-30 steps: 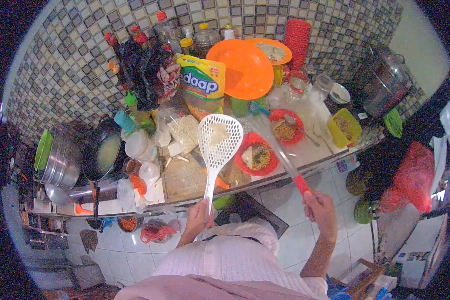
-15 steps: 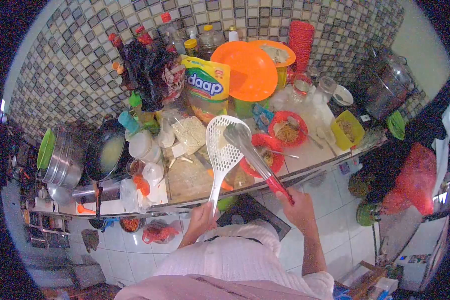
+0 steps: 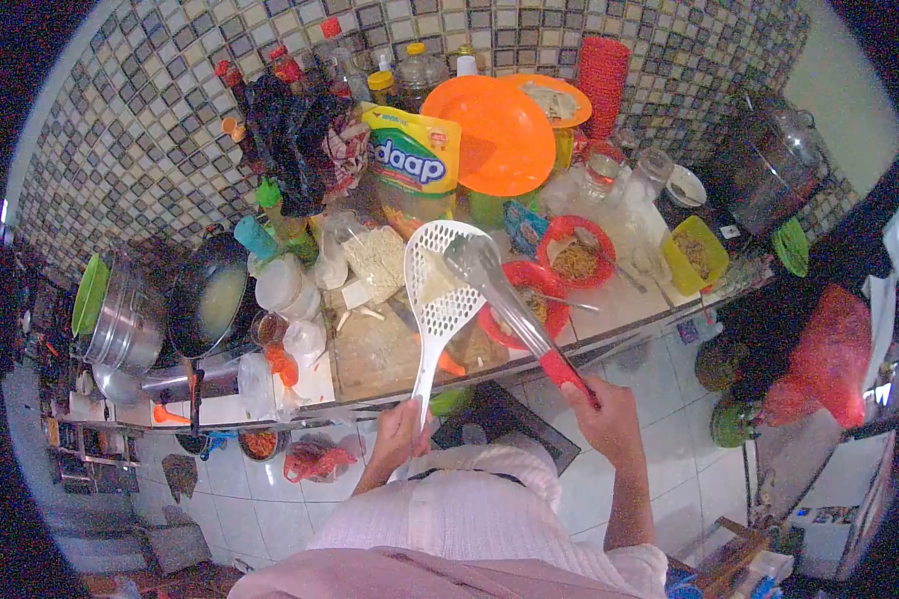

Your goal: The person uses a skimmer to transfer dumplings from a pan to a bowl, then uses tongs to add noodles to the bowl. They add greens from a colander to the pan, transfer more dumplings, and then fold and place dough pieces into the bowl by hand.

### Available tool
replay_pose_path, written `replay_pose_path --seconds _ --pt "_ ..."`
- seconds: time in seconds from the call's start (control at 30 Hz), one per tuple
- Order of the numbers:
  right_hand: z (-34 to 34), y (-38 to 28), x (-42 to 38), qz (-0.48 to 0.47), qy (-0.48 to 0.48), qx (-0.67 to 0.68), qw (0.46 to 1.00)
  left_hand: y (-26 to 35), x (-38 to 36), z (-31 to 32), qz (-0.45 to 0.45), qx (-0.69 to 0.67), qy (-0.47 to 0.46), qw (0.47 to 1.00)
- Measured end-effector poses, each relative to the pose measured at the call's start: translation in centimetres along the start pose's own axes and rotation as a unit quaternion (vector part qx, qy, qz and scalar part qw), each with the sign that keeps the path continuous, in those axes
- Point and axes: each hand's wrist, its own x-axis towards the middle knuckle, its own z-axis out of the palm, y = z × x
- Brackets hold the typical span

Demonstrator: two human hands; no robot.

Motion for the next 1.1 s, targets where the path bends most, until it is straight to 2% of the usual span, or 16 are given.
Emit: replay_pose_path --seconds 0.07,0.2,0.3,0.37,0.67,0.9,1.1 --pt "-0.1 0.1 0.0 -0.031 0.025 -0.039 0.998 0.0 0.0 0.1 -0.021 -0.007 0.0 1.0" --pt "0.1 -1.7 -0.6 -0.084 0.037 -0.083 0.992 -0.6 -0.1 0.0 -0.013 -0.007 -0.012 1.0" --pt "1.5 -1.5 -0.7 -0.119 0.082 -0.1 0.985 -0.6 -0.2 0.2 -0.006 0.008 -0.009 1.0" --pt "2.0 -1.4 -0.7 -0.129 0.11 -0.177 0.97 -0.6 -0.3 0.2 0.001 0.013 -0.006 1.0" --pt "2.3 -0.7 -0.8 -0.104 0.149 -0.24 0.954 -0.9 -0.4 0.5 -0.005 0.012 0.007 1.0" --pt "2.3 -0.5 -1.3 -0.113 0.158 -0.245 0.95 -0.7 -0.5 0.6 -0.002 0.006 0.01 1.0" --pt "1.9 -0.4 -1.9 -0.083 0.169 -0.224 0.956 -1.1 -0.3 0.7 -0.002 -0.005 0.005 1.0"
